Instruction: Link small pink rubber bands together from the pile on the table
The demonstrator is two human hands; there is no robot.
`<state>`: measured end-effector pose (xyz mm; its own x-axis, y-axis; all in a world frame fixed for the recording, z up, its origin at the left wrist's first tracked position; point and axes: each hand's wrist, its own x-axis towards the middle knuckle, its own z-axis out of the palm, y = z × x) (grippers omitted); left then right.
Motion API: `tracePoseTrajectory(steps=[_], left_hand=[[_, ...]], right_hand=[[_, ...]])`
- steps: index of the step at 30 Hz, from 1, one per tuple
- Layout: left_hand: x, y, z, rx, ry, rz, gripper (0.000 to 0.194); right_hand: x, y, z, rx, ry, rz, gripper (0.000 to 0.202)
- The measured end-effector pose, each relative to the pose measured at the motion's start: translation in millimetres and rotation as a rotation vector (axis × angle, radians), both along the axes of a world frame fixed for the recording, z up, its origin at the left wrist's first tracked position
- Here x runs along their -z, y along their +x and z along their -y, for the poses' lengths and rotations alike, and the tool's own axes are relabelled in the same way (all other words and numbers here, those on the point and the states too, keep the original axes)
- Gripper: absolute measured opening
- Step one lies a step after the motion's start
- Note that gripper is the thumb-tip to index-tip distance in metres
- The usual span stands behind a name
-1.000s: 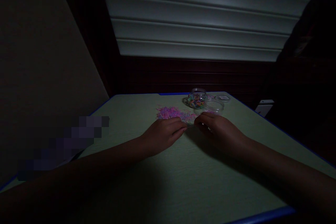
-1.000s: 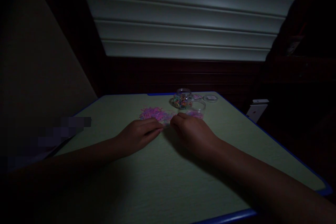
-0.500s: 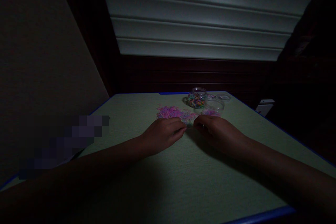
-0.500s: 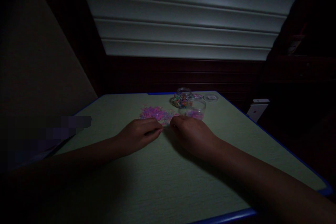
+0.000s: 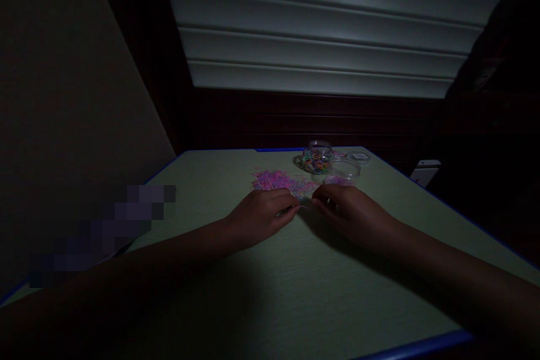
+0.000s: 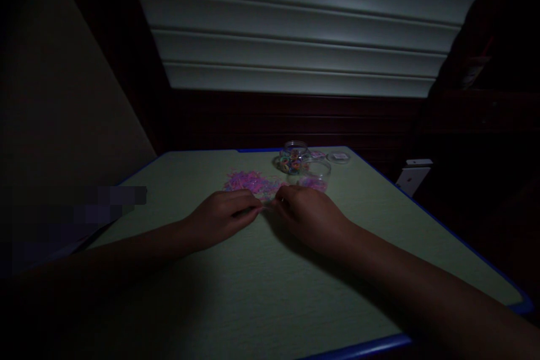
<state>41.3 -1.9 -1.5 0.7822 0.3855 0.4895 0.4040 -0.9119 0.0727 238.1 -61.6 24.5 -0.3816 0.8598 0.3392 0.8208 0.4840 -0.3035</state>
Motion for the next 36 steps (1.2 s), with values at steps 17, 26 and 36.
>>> tracePoseTrajectory(steps=[17, 26, 36], left_hand=[[-0.2, -0.5, 0.4, 0.023, -0.024, -0.006, 0.019], [-1.8, -0.7, 0.6, 0.034, -0.03, -0.03, 0.019], [1.7, -0.3, 1.4, -0.001, -0.029, 0.031, 0.019]], right_hand=[[1.5, 1.2, -1.6, -0.089, 0.031, -0.026, 0.016], [5.0, 1.5, -3.3, -0.089, 0.069, 0.012, 0.015], [2.2, 2.4, -3.4, -0.096, 0.114, 0.07, 0.014]])
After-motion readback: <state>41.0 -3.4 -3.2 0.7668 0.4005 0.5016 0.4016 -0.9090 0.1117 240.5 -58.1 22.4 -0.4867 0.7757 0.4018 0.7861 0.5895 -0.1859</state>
